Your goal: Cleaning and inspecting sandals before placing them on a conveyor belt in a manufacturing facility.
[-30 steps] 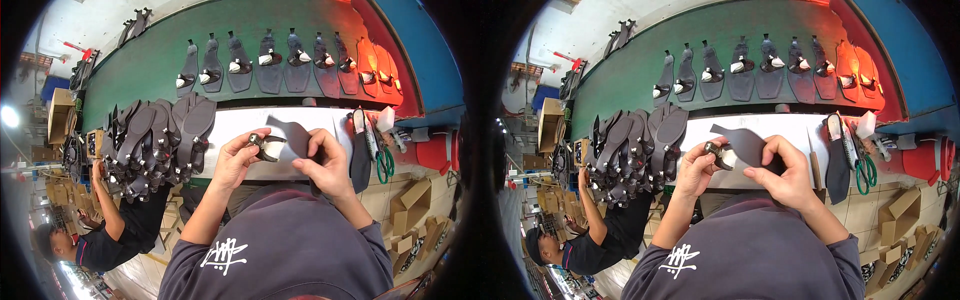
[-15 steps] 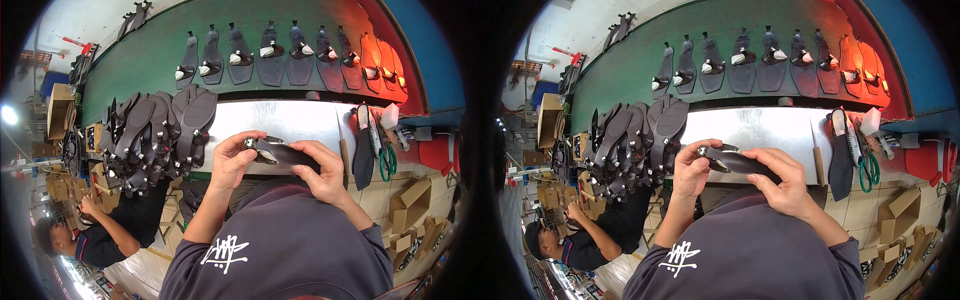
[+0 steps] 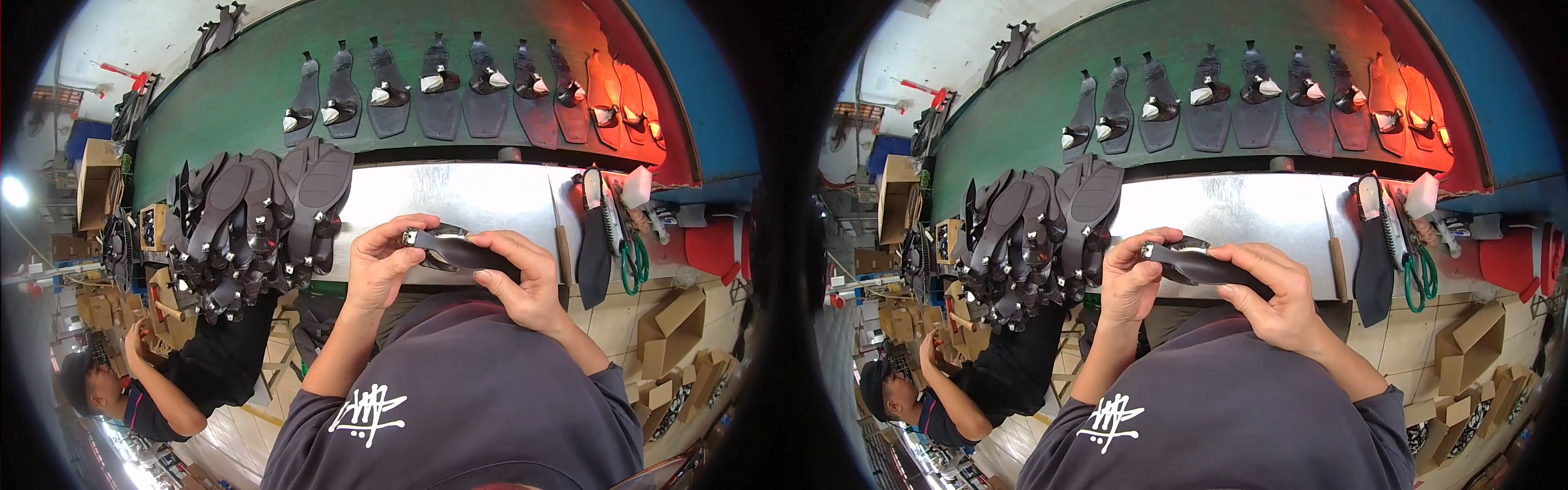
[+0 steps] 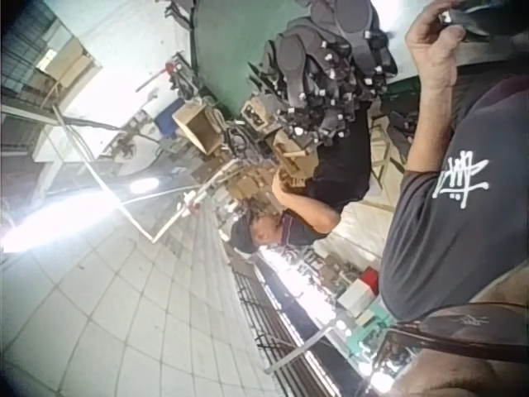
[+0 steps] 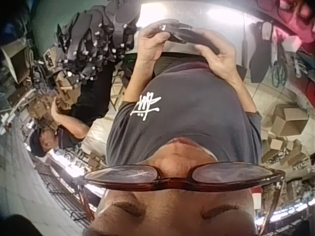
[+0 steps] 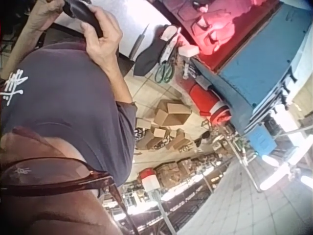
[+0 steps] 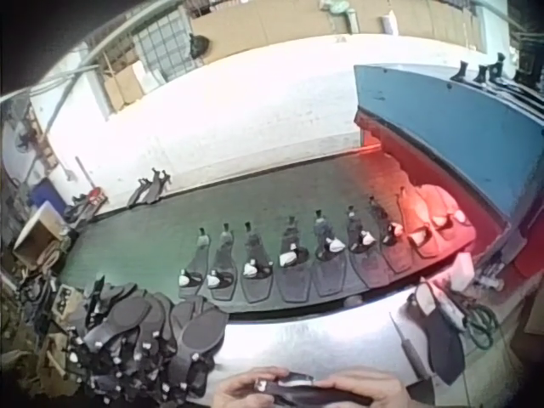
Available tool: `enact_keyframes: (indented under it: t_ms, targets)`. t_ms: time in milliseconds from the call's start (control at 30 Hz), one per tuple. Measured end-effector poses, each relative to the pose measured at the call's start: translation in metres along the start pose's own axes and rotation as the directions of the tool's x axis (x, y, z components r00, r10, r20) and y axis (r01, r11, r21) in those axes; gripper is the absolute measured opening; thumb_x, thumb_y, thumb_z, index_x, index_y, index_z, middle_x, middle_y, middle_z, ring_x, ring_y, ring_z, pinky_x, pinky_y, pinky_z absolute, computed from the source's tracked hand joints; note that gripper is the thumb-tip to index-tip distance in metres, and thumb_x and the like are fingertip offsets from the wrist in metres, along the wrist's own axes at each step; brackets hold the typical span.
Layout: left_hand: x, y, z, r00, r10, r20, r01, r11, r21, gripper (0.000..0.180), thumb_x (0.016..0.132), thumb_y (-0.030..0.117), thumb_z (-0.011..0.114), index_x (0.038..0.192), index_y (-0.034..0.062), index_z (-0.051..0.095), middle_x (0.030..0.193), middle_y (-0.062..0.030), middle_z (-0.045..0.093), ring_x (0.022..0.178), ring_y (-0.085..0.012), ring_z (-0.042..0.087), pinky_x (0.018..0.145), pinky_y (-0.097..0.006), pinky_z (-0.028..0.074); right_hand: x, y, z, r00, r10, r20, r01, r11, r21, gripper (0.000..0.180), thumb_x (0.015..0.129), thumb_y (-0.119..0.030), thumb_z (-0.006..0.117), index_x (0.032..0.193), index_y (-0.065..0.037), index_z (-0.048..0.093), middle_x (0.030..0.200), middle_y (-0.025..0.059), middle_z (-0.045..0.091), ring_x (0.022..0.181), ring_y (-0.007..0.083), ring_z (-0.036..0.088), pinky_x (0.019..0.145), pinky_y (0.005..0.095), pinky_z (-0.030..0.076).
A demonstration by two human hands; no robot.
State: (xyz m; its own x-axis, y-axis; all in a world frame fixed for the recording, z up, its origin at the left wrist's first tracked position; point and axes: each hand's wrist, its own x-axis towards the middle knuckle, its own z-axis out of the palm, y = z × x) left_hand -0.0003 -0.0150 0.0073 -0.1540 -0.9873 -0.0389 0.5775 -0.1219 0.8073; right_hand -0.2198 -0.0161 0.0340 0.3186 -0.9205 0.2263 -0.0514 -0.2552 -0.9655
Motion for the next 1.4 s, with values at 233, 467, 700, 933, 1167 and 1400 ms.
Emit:
enact_keyframes:
  t_ms: [233, 467, 700, 933, 1167, 1400]
  targets:
    - [-0.001, -0.001, 0.003, 0.999, -0.005, -0.032, 0.005, 1.0, -0.011, 0.032, 0.077, -0.004, 0.068, 0.109, -0.0019, 0.066, 0.115, -0.0183, 0.064, 0.105, -0.022, 0.061, 0.092, -0.034, 0.05, 0.001, 0.002, -0.001, 0.999, 0.02, 0.027, -0.021, 0.998, 0.051, 0.037, 0.077, 0.003, 0.064, 0.115, 0.004, 0.062, 0.102, 0.0152, 0.066, 0.094, 0.0238, 0.064, 0.083, 0.0307, 0.048]
    - [-0.004, -0.005, 0.006, 0.994, 0.052, -0.094, -0.051, 0.999, 0.009, 0.031, 0.077, -0.004, 0.069, 0.107, -0.0032, 0.066, 0.114, -0.02, 0.064, 0.102, -0.0213, 0.062, 0.091, -0.033, 0.05, 0.001, -0.003, 0.0, 0.999, -0.02, 0.028, 0.021, 1.0, -0.022, 0.039, 0.078, 0.004, 0.062, 0.116, 0.004, 0.062, 0.099, 0.0137, 0.064, 0.089, 0.0217, 0.063, 0.079, 0.0291, 0.049]
    - [-0.007, -0.004, 0.007, 0.992, 0.119, -0.031, -0.11, 0.972, 0.21, 0.034, 0.076, -0.01, 0.068, 0.109, -0.0046, 0.066, 0.117, -0.0222, 0.063, 0.105, -0.0227, 0.062, 0.087, -0.03, 0.052, 0.002, -0.008, -0.002, 0.999, -0.017, 0.033, 0.022, 0.987, -0.161, 0.038, 0.076, 0.004, 0.063, 0.113, -0.001, 0.065, 0.093, 0.0118, 0.064, 0.076, 0.0216, 0.063, 0.067, 0.0297, 0.05]
    - [-0.011, -0.002, -0.002, 0.984, 0.114, 0.14, -0.158, 0.919, 0.361, 0.039, 0.074, -0.013, 0.066, 0.112, -0.0045, 0.066, 0.122, -0.0281, 0.059, 0.112, -0.0292, 0.06, 0.088, -0.031, 0.052, 0.006, -0.014, -0.009, 0.989, -0.055, 0.135, 0.09, 0.961, -0.263, 0.039, 0.072, 0.003, 0.066, 0.111, 0.001, 0.064, 0.091, 0.0146, 0.064, 0.078, 0.0277, 0.063, 0.069, 0.0332, 0.05]
    - [-0.012, -0.001, -0.012, 0.982, 0.106, 0.158, -0.156, 0.923, 0.352, 0.038, 0.07, -0.013, 0.066, 0.107, -0.0053, 0.068, 0.119, -0.0289, 0.06, 0.11, -0.0308, 0.062, 0.091, -0.035, 0.051, 0.005, -0.017, -0.009, 0.98, -0.144, 0.136, 0.181, 0.93, -0.32, 0.043, 0.069, -0.005, 0.072, 0.111, -0.004, 0.061, 0.092, 0.0106, 0.062, 0.084, 0.0299, 0.062, 0.073, 0.0374, 0.05]
    - [-0.012, -0.004, -0.007, 0.991, 0.117, 0.057, -0.13, 0.896, 0.425, 0.039, 0.066, -0.014, 0.063, 0.104, -0.0061, 0.069, 0.117, -0.0283, 0.062, 0.11, -0.0302, 0.062, 0.092, -0.035, 0.05, 0.003, -0.014, -0.007, 0.979, -0.18, 0.097, 0.202, 0.925, -0.323, 0.041, 0.067, 0.0, 0.072, 0.108, -0.001, 0.063, 0.093, 0.0131, 0.065, 0.081, 0.0303, 0.064, 0.071, 0.0366, 0.051]
